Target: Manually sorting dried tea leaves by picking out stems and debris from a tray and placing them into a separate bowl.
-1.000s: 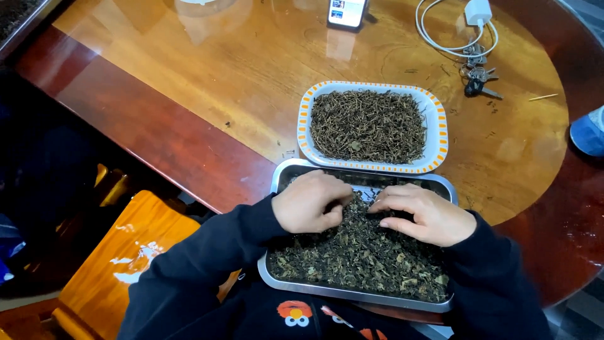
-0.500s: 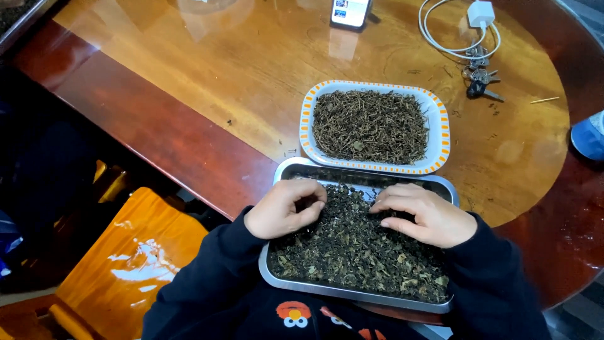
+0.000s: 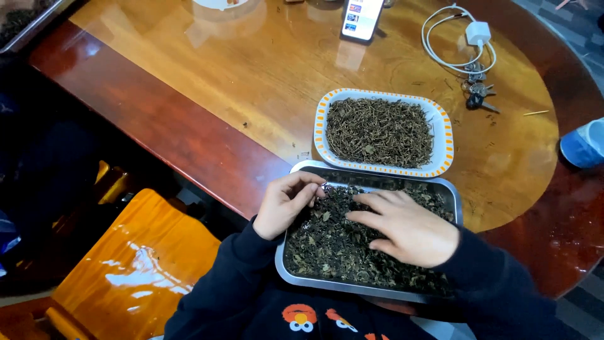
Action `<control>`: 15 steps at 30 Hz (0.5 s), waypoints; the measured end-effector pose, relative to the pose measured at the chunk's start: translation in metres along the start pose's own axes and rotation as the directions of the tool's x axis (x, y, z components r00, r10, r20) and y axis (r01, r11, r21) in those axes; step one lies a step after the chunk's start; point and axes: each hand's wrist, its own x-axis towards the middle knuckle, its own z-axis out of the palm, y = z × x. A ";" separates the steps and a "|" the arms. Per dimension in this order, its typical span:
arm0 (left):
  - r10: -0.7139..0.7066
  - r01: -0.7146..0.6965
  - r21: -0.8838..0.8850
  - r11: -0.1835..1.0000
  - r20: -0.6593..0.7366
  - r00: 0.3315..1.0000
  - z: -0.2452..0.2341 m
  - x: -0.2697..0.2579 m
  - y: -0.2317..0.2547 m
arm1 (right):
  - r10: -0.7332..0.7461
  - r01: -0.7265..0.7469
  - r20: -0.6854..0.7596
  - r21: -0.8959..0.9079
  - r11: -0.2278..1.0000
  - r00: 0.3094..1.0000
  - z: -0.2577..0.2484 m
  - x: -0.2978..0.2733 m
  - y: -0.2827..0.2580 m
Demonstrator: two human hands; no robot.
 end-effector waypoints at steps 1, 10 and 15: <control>0.004 -0.004 -0.002 1.000 0.006 1.000 -0.001 -0.002 0.001 | 0.006 -0.006 -0.004 -0.003 1.000 1.000 -0.003 0.007 -0.009; 0.013 -0.019 -0.080 0.997 -0.073 0.997 -0.001 -0.005 0.001 | 0.051 -0.031 0.098 -0.196 0.980 0.994 0.029 0.061 -0.024; 0.054 -0.058 -0.066 0.996 -0.065 0.996 -0.005 -0.005 -0.006 | -0.076 0.053 -0.146 -0.155 0.986 0.986 0.083 0.054 0.028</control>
